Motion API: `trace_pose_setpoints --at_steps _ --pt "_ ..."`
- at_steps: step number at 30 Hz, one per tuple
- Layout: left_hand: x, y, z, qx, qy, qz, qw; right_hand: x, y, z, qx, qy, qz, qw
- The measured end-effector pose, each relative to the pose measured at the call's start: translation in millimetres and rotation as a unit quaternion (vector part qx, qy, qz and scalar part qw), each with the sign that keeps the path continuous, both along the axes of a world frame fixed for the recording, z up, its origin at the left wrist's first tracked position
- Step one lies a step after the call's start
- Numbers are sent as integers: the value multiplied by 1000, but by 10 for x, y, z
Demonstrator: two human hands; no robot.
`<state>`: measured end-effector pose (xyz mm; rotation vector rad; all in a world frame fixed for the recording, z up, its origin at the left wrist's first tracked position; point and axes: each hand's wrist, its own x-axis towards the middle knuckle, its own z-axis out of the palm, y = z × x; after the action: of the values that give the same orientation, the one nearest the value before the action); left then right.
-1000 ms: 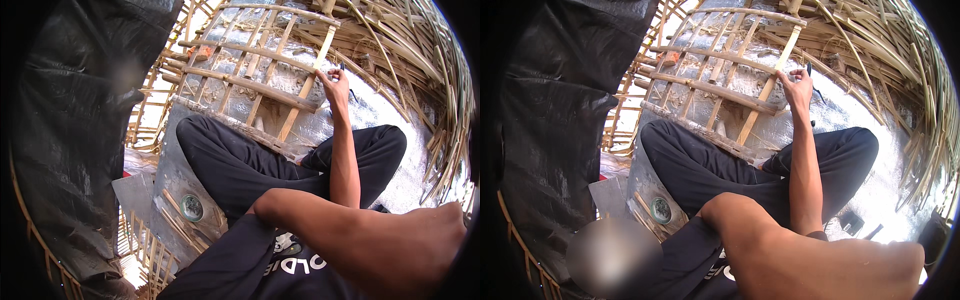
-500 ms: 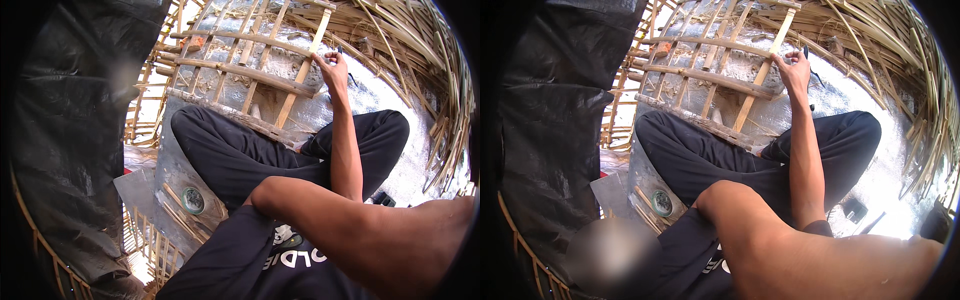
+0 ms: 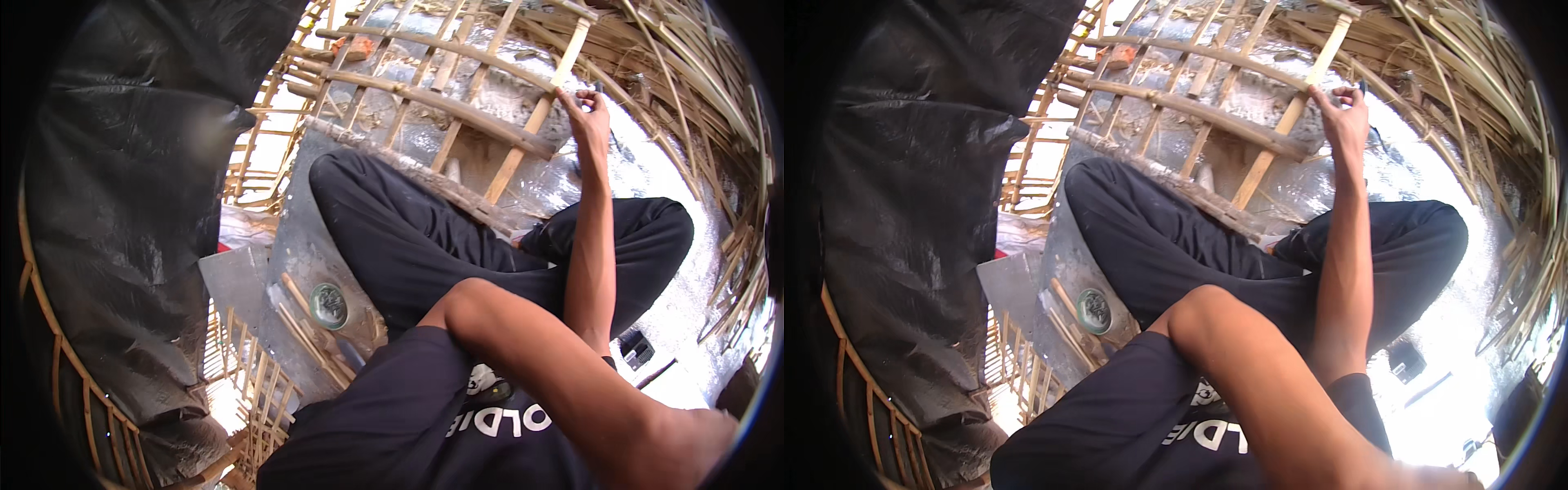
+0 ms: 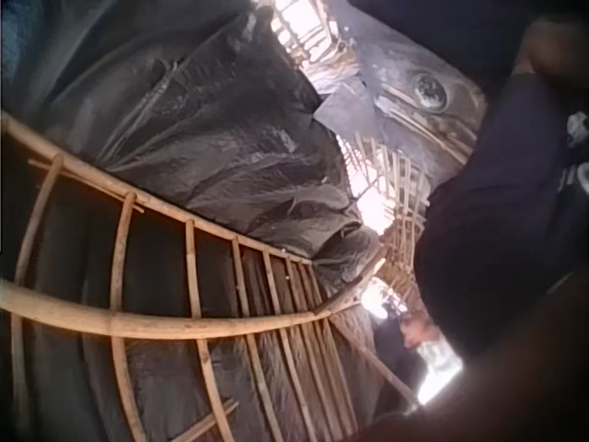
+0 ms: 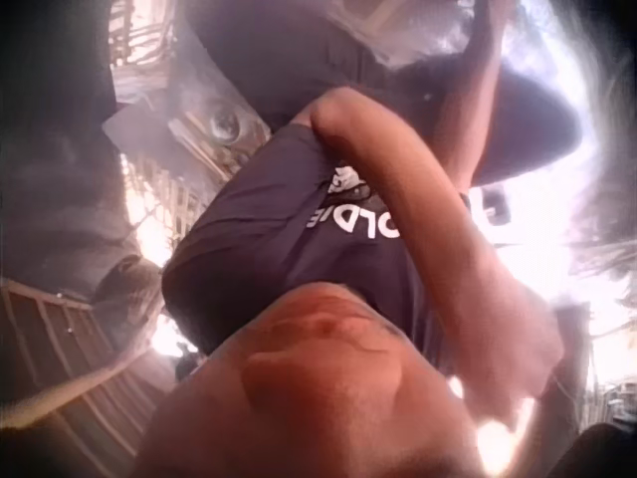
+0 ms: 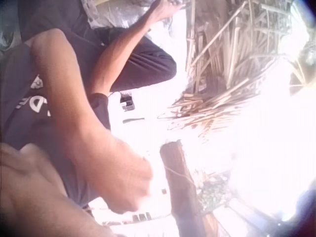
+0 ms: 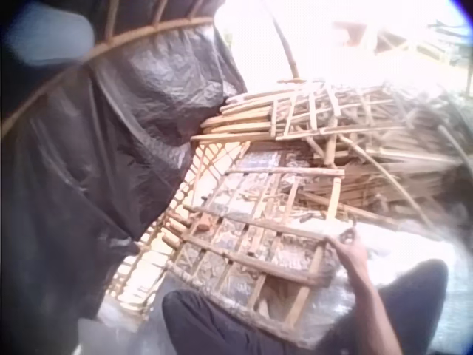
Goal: The person trims a bamboo strip using a multi-tool knife, aligns it on a bamboo lattice, and hammers a nail into the strip using the tool.
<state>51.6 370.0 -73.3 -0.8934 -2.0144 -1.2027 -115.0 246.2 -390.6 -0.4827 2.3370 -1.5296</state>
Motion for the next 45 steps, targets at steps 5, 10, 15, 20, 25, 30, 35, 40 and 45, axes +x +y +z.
trace_pose_setpoints --at_steps 5,10,15,20,25,30,35,40,45 --pt "-240 -222 -258 -249 -196 45 947 74 -95 -13 -22 -10 14 1000" --pt "-121 -471 -253 -26 -122 -1 992 25 -26 15 -16 10 -5 1000" --pt "-184 -295 -574 501 -144 -496 695 49 -22 98 -5 11 -11 1000" --pt "-68 -213 -698 643 26 -685 341 9 -2 23 0 18 -10 1000" --pt "-40 -158 -538 680 77 -650 330 91 -65 85 1 8 4 1000" --pt "-110 -82 -439 629 125 -688 340 52 -42 56 3 -6 4 1000" --pt "-67 -169 -581 619 87 -665 409 61 -20 36 -1 -8 -1 1000" --pt "-127 -379 -843 601 -42 -551 578 14 -8 44 -5 10 -17 1000" --pt "-96 -950 -1443 256 -282 54 923 82 -25 62 -28 6 -9 1000"
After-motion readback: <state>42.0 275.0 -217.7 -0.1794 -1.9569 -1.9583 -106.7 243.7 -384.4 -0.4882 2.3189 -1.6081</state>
